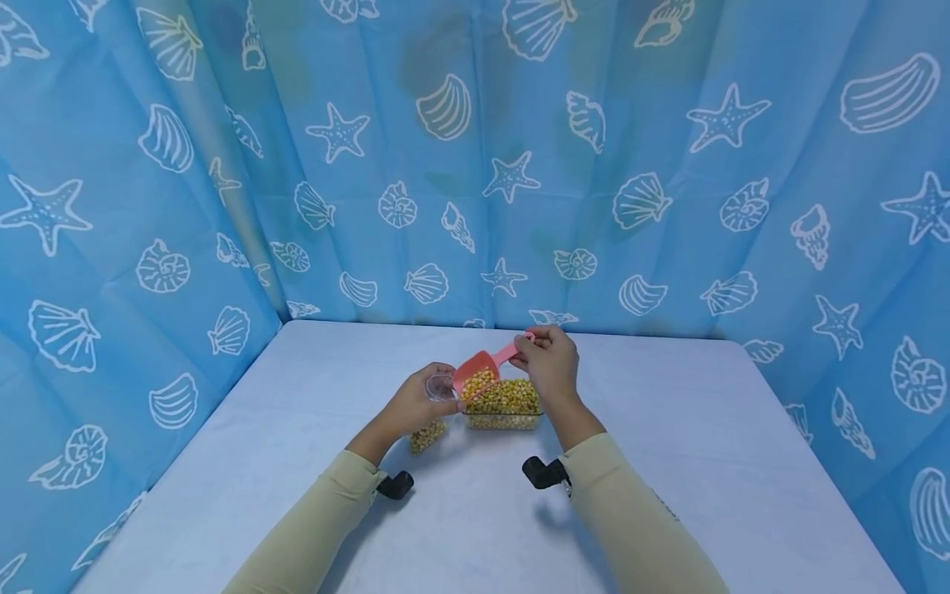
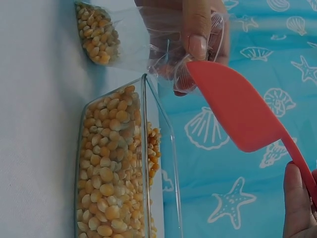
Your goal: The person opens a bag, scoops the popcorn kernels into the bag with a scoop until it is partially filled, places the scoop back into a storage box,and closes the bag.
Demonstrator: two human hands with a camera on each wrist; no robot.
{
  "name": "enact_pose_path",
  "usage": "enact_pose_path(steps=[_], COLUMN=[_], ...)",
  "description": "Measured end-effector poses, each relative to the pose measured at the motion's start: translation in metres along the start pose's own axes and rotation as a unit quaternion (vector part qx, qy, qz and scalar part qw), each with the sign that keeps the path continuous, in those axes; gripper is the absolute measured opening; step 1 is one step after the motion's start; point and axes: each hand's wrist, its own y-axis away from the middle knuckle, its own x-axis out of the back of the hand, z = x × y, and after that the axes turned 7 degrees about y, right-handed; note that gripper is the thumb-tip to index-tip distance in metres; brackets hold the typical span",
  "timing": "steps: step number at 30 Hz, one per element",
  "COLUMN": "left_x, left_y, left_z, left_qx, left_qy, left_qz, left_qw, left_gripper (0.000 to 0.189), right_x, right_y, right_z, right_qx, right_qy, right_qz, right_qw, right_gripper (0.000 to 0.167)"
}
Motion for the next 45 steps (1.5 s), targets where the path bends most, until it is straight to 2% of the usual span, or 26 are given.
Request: enact_pose_path(steps=[10,22,38,45], left_x=[0.001,0.002,0.003,0.002], left_y=[0.002,0.000,0.000,-0.001], left_z=[0.004,0.001,0.000,-0.002], left_qx=[0.011,0.005,0.009,-0.006], left_qy=[-0.001,0.008,0.014,0.014], left_qz=[0.001,-0.005,-0.004,-0.005], left_qw=[0.9999,0.9999,0.9999,0.9999], left_gripper=[0.056,0.055,0.057,0.057], right_x=[-0.003,-0.006,-0.008,-0.009], right_y=[0.000,0.001,0.005,0.005], right_z=[-0.002,-0.008,-0.016,-0.014], right_qx=[0.003,0.014,0.030,0.032], right_qy=[0.002,0.029,0.023,0.021], right_qz=[-0.001,0.003,-0.002,-0.001], right_qw=[1.0000,0.9995,0.9993,0.9993], right_gripper=[0.029,0.027,0.025,0.026])
